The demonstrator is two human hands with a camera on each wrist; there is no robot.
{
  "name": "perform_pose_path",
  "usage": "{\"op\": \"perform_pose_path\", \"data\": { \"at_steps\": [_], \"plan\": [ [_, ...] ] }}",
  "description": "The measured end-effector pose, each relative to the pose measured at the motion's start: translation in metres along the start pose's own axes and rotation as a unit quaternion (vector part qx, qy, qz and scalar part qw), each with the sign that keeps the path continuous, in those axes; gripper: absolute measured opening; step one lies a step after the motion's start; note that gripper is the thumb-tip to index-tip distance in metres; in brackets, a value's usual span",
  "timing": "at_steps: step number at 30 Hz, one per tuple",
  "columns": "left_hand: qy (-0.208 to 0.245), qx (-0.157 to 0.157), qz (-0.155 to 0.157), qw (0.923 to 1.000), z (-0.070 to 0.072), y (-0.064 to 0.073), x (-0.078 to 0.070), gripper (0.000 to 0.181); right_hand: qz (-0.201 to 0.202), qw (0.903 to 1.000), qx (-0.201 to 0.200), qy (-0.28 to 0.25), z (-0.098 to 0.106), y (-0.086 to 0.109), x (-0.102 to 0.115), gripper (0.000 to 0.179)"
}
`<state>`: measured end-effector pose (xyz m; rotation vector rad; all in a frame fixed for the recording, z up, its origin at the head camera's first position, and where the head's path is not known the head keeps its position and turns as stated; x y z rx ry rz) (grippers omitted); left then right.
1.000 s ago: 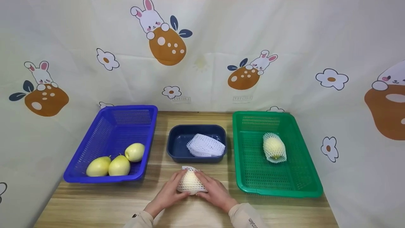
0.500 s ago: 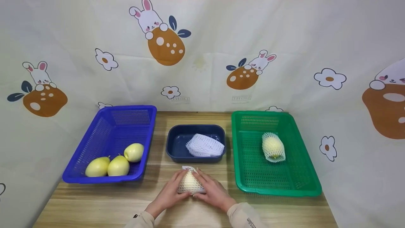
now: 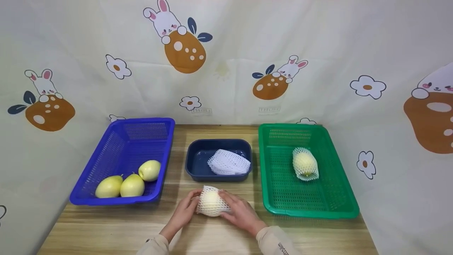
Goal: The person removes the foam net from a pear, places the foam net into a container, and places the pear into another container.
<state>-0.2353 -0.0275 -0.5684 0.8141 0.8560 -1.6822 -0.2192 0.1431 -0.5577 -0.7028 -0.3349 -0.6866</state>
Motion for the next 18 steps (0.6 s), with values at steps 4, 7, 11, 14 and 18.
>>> {"op": "perform_pose_path", "data": {
  "at_steps": [4,7,11,14,18],
  "plan": [
    [0.02,0.018,0.012,0.9996,0.001,-0.003,0.007,0.028,-0.036,0.9982,0.047,0.001,-0.008,-0.001,-0.001,0.078],
    [0.055,0.051,0.014,0.9971,-0.001,-0.003,0.008,0.032,-0.05,0.9969,0.061,0.001,-0.01,-0.002,-0.002,0.081],
    [0.078,0.078,0.007,0.9939,-0.001,-0.002,0.004,0.038,-0.028,0.9986,0.043,0.013,-0.009,-0.003,-0.001,0.075],
    [0.052,0.077,-0.009,0.9956,0.001,-0.002,0.001,0.041,0.0,0.9999,0.01,0.013,-0.004,-0.003,0.001,0.066],
    [0.007,0.073,-0.017,0.9972,0.001,-0.003,0.002,0.045,0.02,0.9995,-0.026,0.003,0.002,-0.001,0.002,0.057]
  ]
}}
Point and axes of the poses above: each hand's wrist, its own y-axis away from the middle knuckle, its own z-axis out of the back of the hand, x = y × z, the point moved 7 cm from there along -y, towards the middle knuckle, and after that the axes turned 6 degrees about -y, right-handed, at the moved point
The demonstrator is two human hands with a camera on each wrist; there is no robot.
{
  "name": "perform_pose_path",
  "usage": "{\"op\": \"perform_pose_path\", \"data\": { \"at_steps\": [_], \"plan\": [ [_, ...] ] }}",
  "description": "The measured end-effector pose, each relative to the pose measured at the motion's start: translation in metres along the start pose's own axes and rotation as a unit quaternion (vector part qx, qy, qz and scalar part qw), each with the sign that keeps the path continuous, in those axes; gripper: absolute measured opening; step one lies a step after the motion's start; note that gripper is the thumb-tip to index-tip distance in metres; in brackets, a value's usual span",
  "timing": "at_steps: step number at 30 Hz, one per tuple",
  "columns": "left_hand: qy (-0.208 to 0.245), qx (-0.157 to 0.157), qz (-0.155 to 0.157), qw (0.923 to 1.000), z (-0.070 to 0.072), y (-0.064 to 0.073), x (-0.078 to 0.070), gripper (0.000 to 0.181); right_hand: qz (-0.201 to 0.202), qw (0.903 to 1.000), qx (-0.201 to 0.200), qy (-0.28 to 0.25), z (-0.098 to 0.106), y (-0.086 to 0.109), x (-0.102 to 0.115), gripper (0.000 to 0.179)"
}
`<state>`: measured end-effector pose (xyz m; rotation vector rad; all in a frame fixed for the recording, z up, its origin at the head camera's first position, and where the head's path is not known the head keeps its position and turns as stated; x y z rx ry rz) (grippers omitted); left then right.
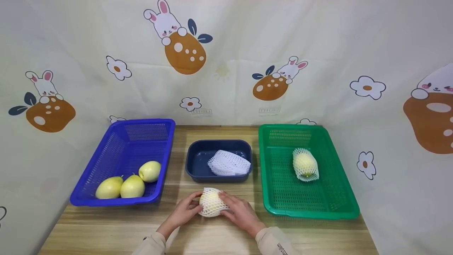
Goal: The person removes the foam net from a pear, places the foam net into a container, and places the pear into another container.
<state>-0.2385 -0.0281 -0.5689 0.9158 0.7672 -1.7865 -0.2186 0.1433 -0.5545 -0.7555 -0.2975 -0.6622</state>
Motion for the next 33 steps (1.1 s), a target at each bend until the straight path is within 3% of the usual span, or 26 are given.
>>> {"op": "perform_pose_path", "data": {
  "at_steps": [3,9,12,20,26,33],
  "plan": [
    [-0.024,0.002,0.004,0.9997,-0.001,-0.001,0.001,0.049,-0.009,0.9999,0.005,0.012,0.0,0.0,-0.001,0.058],
    [-0.059,0.018,0.011,0.998,-0.004,-0.004,-0.002,0.057,-0.047,0.9956,0.079,0.018,-0.01,-0.004,-0.004,0.071],
    [-0.083,0.026,0.008,0.9962,-0.006,-0.005,-0.003,0.063,-0.048,0.9945,0.092,0.013,-0.012,-0.004,-0.004,0.072],
    [-0.119,0.046,-0.028,0.9914,-0.019,-0.011,-0.005,0.078,-0.002,0.9981,0.061,0.002,-0.01,-0.005,0.002,0.064],
    [-0.134,0.017,-0.042,0.9899,-0.017,-0.011,-0.005,0.074,0.024,0.9987,0.036,-0.029,-0.005,-0.003,0.005,0.053],
    [-0.105,-0.011,-0.029,0.994,-0.008,-0.005,-0.004,0.071,0.051,0.9983,0.012,-0.026,0.006,-0.006,0.014,0.04]
  ]
}}
Point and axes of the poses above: each hand's wrist, its own y-axis away from the middle knuckle, its own z-axis out of the back of the hand, x = y × z, the point moved 7 cm from there along -y, towards the middle knuckle, and after that the axes turned 6 degrees about -y, right-handed, at the moved point
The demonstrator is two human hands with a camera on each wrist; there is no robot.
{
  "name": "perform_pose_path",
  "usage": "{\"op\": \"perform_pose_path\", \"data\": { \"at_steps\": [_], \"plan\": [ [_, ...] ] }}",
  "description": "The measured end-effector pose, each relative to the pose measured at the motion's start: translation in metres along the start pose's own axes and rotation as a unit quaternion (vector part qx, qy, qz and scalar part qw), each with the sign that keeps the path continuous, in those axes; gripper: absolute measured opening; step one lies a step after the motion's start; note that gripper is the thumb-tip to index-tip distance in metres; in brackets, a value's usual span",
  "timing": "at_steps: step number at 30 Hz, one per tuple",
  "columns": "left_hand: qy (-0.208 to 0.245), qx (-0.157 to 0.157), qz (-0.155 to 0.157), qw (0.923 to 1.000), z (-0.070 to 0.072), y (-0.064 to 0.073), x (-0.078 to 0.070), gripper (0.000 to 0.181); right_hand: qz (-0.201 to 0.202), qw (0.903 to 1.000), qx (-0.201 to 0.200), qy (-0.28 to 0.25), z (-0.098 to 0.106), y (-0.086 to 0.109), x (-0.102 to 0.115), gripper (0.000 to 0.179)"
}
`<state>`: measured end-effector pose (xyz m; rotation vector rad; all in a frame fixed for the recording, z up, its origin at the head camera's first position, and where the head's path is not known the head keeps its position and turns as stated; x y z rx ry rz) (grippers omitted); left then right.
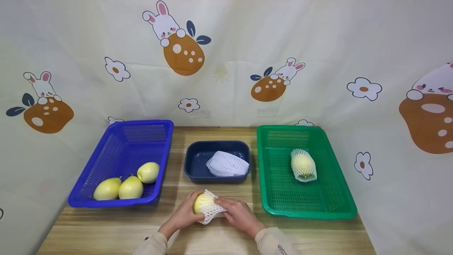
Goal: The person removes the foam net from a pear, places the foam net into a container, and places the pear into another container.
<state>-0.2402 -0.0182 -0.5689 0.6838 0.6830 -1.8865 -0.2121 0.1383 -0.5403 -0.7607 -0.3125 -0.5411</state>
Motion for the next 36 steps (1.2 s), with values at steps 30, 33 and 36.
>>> {"op": "perform_pose_path", "data": {
  "at_steps": [30,33,36],
  "plan": [
    [-0.036,-0.276,0.083,0.9568,0.179,0.029,0.008,0.075,-0.07,0.9817,-0.117,0.133,0.117,-0.087,0.009,0.044],
    [-0.062,-0.296,0.128,0.9445,0.191,0.03,0.026,0.077,-0.081,0.9794,-0.105,0.152,0.115,-0.092,0.004,0.047],
    [-0.087,-0.301,0.165,0.9351,0.199,0.031,0.045,0.079,-0.089,0.9778,-0.091,0.166,0.111,-0.097,0.0,0.05]
  ]
}}
Point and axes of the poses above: each hand's wrist, its own y-axis away from the middle knuckle, its own z-axis out of the back of the hand, x = y × z, the point moved 7 cm from there along -y, towards the middle knuckle, and after that the axes turned 6 degrees about -y, right-handed, at the moved point
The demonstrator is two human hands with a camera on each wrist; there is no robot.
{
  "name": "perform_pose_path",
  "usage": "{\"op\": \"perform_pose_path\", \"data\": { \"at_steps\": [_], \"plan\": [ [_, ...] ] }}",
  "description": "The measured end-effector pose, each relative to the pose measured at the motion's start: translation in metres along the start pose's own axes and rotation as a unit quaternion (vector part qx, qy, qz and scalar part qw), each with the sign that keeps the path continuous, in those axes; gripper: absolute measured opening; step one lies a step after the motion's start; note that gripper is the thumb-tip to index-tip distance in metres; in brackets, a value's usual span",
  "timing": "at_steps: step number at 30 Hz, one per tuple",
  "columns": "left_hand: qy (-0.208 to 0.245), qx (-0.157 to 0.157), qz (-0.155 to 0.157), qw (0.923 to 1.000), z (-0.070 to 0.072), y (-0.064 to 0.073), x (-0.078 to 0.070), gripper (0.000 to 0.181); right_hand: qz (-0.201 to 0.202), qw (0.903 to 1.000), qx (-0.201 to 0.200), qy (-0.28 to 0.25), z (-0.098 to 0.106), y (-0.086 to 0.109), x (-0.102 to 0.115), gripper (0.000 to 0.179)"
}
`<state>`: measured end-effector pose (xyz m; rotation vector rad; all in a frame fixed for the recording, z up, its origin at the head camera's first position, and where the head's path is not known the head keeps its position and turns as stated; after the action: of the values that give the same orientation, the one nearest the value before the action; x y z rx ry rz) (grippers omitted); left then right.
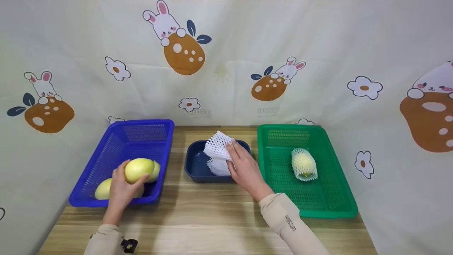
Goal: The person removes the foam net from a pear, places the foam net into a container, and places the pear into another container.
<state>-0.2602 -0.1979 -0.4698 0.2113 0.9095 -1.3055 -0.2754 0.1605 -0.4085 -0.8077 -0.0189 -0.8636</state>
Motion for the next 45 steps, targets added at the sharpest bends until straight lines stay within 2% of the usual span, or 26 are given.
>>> {"op": "perform_pose_path", "data": {
  "at_steps": [6,11,15,23,29,35,37,41,43,45],
  "plan": [
    [-0.056,0.016,0.038,0.9976,-0.001,-0.012,0.033,0.08,-0.004,0.9985,0.039,0.037,-0.018,-0.009,-0.007,0.055],
    [-0.075,0.03,0.057,0.9951,-0.004,-0.015,0.046,0.081,-0.024,0.9955,0.078,0.048,-0.037,-0.014,-0.016,0.06],
    [-0.082,0.038,0.05,0.9946,-0.008,-0.021,0.044,0.082,-0.036,0.9928,0.105,0.045,-0.056,-0.015,-0.02,0.064],
    [-0.125,0.085,0.026,0.9881,-0.018,-0.034,0.036,0.081,-0.032,0.9878,0.143,0.051,-0.09,-0.011,-0.018,0.065],
    [-0.179,0.126,-0.007,0.9758,-0.028,-0.041,0.032,0.08,-0.048,0.9812,0.175,0.065,-0.11,-0.004,-0.021,0.065],
    [-0.194,0.163,-0.017,0.9672,-0.042,-0.04,0.027,0.079,-0.066,0.9655,0.24,0.078,-0.129,0.01,-0.027,0.066],
    [-0.195,0.167,-0.016,0.9663,-0.046,-0.039,0.026,0.079,-0.071,0.9597,0.26,0.08,-0.134,0.015,-0.029,0.066],
    [-0.194,0.164,-0.011,0.9672,-0.051,-0.038,0.025,0.081,-0.08,0.9554,0.275,0.074,-0.139,0.022,-0.03,0.066],
    [-0.193,0.16,-0.009,0.968,-0.053,-0.038,0.025,0.081,-0.079,0.9562,0.271,0.077,-0.139,0.023,-0.03,0.066],
    [-0.194,0.161,-0.008,0.9675,-0.055,-0.039,0.025,0.08,-0.068,0.9613,0.253,0.085,-0.137,0.022,-0.03,0.065]
  ]
}}
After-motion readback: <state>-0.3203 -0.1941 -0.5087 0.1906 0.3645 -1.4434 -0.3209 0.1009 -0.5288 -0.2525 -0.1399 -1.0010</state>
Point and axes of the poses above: each hand's wrist, its own y-axis away from the middle knuckle, its own z-axis out of the back of the hand, x = y × z, the point moved 7 cm from there along -y, towards the middle knuckle, and after that the axes turned 6 degrees about -y, right-handed, at the moved point
